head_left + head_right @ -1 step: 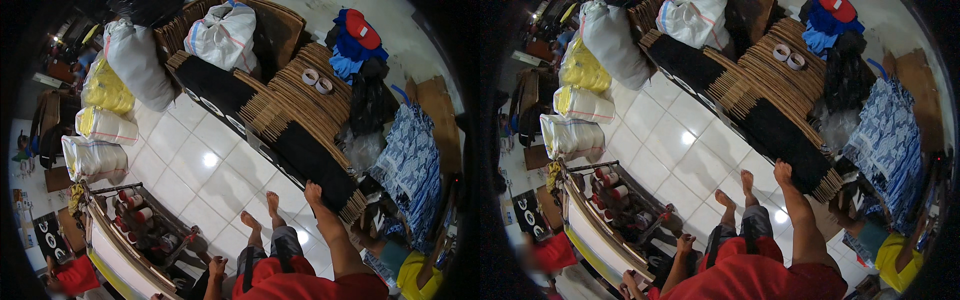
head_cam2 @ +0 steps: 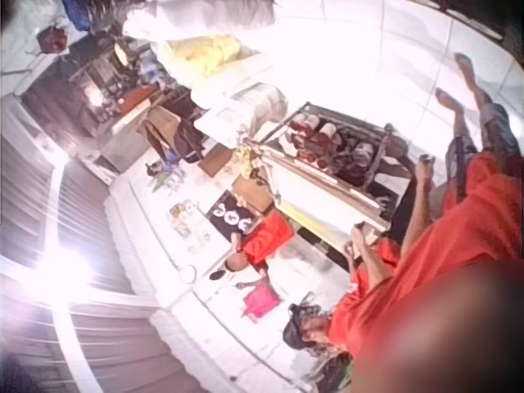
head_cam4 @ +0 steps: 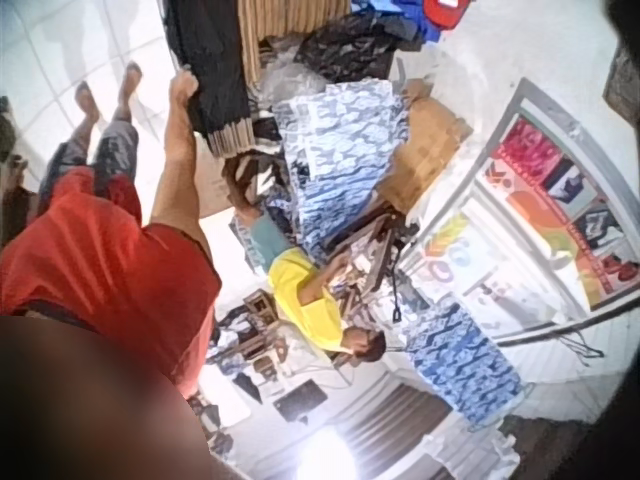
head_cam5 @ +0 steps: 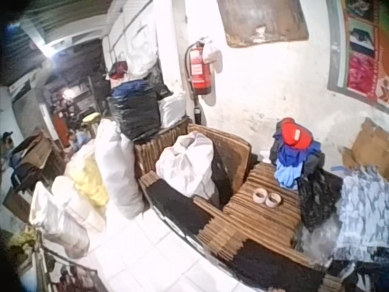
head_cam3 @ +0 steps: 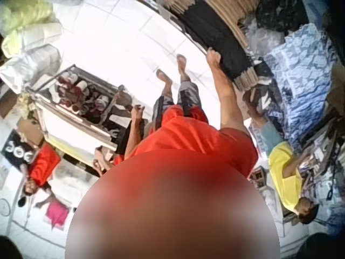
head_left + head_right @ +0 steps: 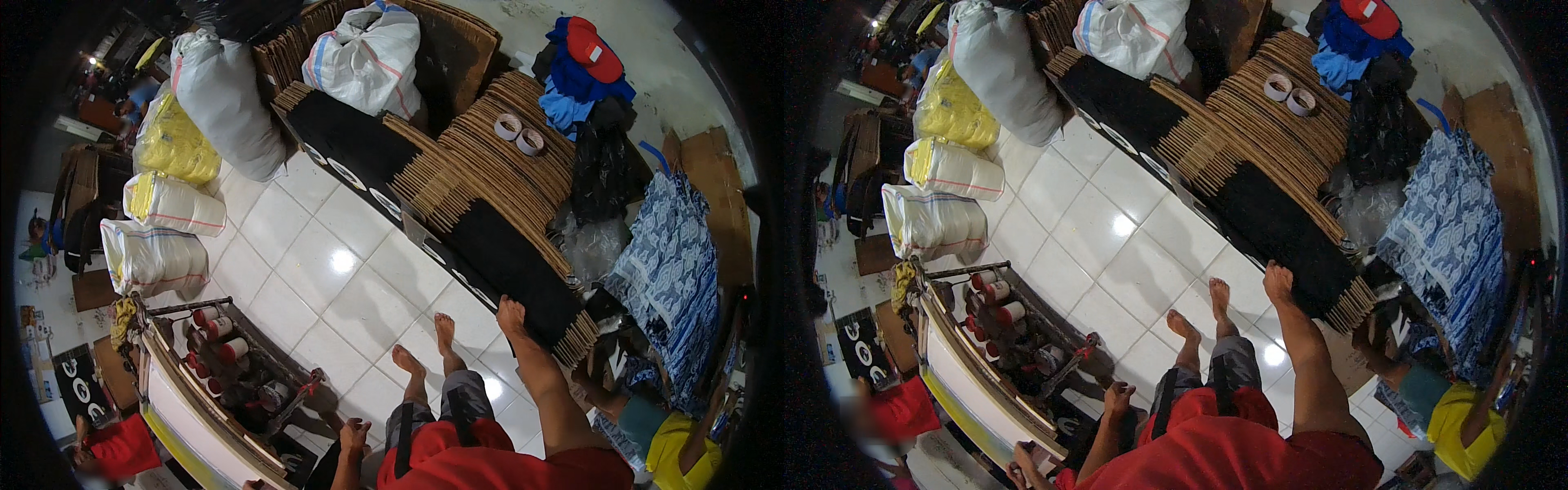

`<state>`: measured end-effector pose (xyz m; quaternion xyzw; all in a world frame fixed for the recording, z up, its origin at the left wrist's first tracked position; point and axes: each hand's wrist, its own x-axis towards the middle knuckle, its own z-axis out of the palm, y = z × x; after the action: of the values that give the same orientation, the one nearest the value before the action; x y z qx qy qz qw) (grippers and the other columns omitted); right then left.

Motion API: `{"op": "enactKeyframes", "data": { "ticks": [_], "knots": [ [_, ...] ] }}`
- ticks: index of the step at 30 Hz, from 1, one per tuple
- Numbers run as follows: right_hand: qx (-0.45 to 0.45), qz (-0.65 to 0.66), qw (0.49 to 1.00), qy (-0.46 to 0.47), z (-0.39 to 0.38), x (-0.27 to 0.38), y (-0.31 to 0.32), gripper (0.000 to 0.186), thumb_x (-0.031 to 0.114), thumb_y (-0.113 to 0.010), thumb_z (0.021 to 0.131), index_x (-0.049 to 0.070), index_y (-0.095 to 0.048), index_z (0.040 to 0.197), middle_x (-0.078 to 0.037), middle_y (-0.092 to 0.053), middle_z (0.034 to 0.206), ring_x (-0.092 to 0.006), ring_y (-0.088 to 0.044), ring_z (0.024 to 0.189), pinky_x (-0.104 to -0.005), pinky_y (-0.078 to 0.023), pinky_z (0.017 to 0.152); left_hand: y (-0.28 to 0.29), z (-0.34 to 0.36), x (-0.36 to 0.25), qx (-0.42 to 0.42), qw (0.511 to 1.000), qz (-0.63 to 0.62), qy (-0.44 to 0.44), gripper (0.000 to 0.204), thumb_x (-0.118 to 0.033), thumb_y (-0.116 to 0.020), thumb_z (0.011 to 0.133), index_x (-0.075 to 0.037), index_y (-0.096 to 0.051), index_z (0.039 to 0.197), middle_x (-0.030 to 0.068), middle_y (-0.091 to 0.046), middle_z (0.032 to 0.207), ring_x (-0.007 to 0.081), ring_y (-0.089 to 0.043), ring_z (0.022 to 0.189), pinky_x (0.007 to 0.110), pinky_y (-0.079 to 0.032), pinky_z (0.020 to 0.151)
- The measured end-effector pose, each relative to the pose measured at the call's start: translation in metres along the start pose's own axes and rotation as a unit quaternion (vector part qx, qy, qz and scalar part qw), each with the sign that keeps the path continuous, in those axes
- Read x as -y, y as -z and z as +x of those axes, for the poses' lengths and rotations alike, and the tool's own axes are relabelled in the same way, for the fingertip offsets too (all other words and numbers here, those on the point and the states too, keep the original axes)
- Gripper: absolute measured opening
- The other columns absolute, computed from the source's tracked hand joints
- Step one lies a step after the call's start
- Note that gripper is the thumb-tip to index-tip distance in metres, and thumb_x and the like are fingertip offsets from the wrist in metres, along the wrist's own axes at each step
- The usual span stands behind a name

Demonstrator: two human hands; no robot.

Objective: The person repeatedly picks up printed black fabric sheets from a screen-printing table and stacks them on a nearby pile. The person handles the sheets one at a time, aligning them before placing them on the stack.

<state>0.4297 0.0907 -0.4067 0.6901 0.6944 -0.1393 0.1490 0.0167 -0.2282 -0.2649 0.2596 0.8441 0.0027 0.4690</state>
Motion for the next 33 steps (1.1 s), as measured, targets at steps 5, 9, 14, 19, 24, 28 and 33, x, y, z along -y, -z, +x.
{"op": "enactKeyframes", "data": {
  "ticks": [5,9,14,19,24,28,33],
  "knots": [
    [-0.029,0.022,0.999,0.001,-0.006,0.006,0.024,0.021,0.008,-0.058,0.075,0.001,-0.058,0.095,-0.016,-0.064,0.086,-0.0294,-0.063,0.081,-0.0399,-0.050,0.071,0.002,0.002,-0.002,-0.010,1.000,-0.006,-0.020,0.050,-0.034,-0.067,0.075,0.003,-0.057,0.106,0.0200,-0.065,0.091,0.0305,-0.063,0.088,0.036,-0.048,0.077],
    [-0.079,0.055,0.995,0.032,-0.017,0.017,0.055,0.013,0.005,-0.056,0.072,0.002,-0.057,0.085,-0.016,-0.063,0.082,-0.0286,-0.063,0.079,-0.0384,-0.051,0.068,-0.001,0.009,-0.004,0.011,0.999,-0.047,0.013,0.049,-0.031,-0.068,0.074,0.006,-0.057,0.105,0.0181,-0.065,0.091,0.0253,-0.062,0.086,0.034,-0.048,0.077],
    [-0.101,0.088,0.989,0.057,-0.042,0.046,0.071,0.013,0.011,-0.059,0.076,0.003,-0.054,0.084,-0.017,-0.061,0.082,-0.0314,-0.061,0.079,-0.0413,-0.049,0.068,0.001,0.013,-0.007,0.001,0.999,-0.047,-0.011,0.050,-0.032,-0.068,0.075,0.006,-0.057,0.106,0.0189,-0.065,0.093,0.0254,-0.063,0.087,0.034,-0.048,0.077],
    [-0.063,0.108,0.991,0.040,-0.074,0.066,0.062,0.016,0.006,-0.056,0.071,0.003,-0.057,0.087,-0.016,-0.062,0.084,-0.0308,-0.061,0.080,-0.0401,-0.049,0.069,0.012,0.009,0.000,-0.008,0.998,-0.057,-0.029,0.051,-0.032,-0.068,0.074,0.006,-0.057,0.106,0.0210,-0.064,0.095,0.0278,-0.063,0.088,0.035,-0.048,0.077],
    [-0.012,0.137,0.990,0.044,-0.113,0.081,0.051,0.020,0.009,-0.059,0.072,0.001,-0.057,0.090,-0.017,-0.062,0.084,-0.0333,-0.060,0.082,-0.0442,-0.047,0.072,0.013,0.018,0.031,-0.027,0.997,-0.047,-0.063,0.051,-0.031,-0.068,0.073,0.006,-0.056,0.106,0.0222,-0.064,0.089,0.0312,-0.063,0.085,0.036,-0.048,0.075],
    [0.034,0.174,0.984,0.031,-0.154,0.086,0.045,0.019,0.009,-0.057,0.069,0.001,-0.057,0.087,-0.018,-0.062,0.086,-0.0348,-0.060,0.084,-0.0445,-0.045,0.076,0.010,0.034,0.060,0.005,0.996,-0.064,-0.056,0.046,-0.027,-0.069,0.074,0.008,-0.057,0.102,0.0165,-0.065,0.078,0.0236,-0.062,0.072,0.032,-0.048,0.064],
    [0.096,0.194,0.976,-0.014,-0.198,0.085,0.032,0.025,0.011,-0.052,0.067,0.002,-0.060,0.089,-0.021,-0.062,0.092,-0.0335,-0.060,0.092,-0.0432,-0.045,0.082,0.018,0.055,0.073,0.073,0.989,-0.099,-0.079,0.038,-0.022,-0.067,0.076,0.011,-0.059,0.094,0.0103,-0.062,0.069,0.0137,-0.056,0.060,0.027,-0.044,0.054]
  ]
}}
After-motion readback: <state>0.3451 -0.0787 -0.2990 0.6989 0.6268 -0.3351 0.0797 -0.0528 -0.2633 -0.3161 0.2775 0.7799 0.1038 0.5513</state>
